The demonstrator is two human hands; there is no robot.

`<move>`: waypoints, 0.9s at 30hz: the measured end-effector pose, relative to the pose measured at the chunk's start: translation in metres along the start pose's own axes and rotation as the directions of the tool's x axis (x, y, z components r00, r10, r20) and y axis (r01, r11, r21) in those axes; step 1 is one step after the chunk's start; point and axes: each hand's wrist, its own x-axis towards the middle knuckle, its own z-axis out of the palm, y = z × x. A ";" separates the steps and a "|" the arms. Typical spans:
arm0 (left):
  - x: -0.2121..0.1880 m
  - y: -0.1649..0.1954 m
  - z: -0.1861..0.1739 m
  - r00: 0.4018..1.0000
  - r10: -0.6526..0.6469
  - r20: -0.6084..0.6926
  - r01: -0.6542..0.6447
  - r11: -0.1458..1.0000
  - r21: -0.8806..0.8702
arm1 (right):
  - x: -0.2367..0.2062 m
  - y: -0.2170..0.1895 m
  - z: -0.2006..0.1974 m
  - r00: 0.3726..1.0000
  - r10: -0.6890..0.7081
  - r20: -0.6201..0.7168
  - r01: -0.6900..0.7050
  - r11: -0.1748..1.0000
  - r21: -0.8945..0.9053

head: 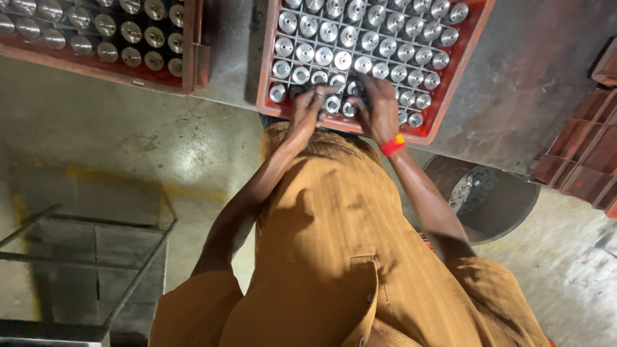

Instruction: The person arranges small metal caps into a red plastic crate, placing them one by one into the grid cells. The person then uses a small stone to press down and align the caps within the crate.

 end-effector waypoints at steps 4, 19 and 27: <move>-0.003 0.006 0.022 0.996 0.003 0.085 -0.020 0.978 0.208 | -0.024 -0.003 0.005 0.948 0.291 0.129 -0.317 0.828 0.463; 0.006 -0.004 0.008 0.996 -0.084 -0.035 0.075 0.973 -0.218 | -0.014 0.025 0.002 0.986 0.106 0.129 -0.080 0.978 -0.192; -0.002 0.011 0.035 0.973 -0.051 0.223 0.056 0.998 -0.013 | -0.036 0.007 0.007 0.921 0.383 0.073 -0.347 0.719 0.602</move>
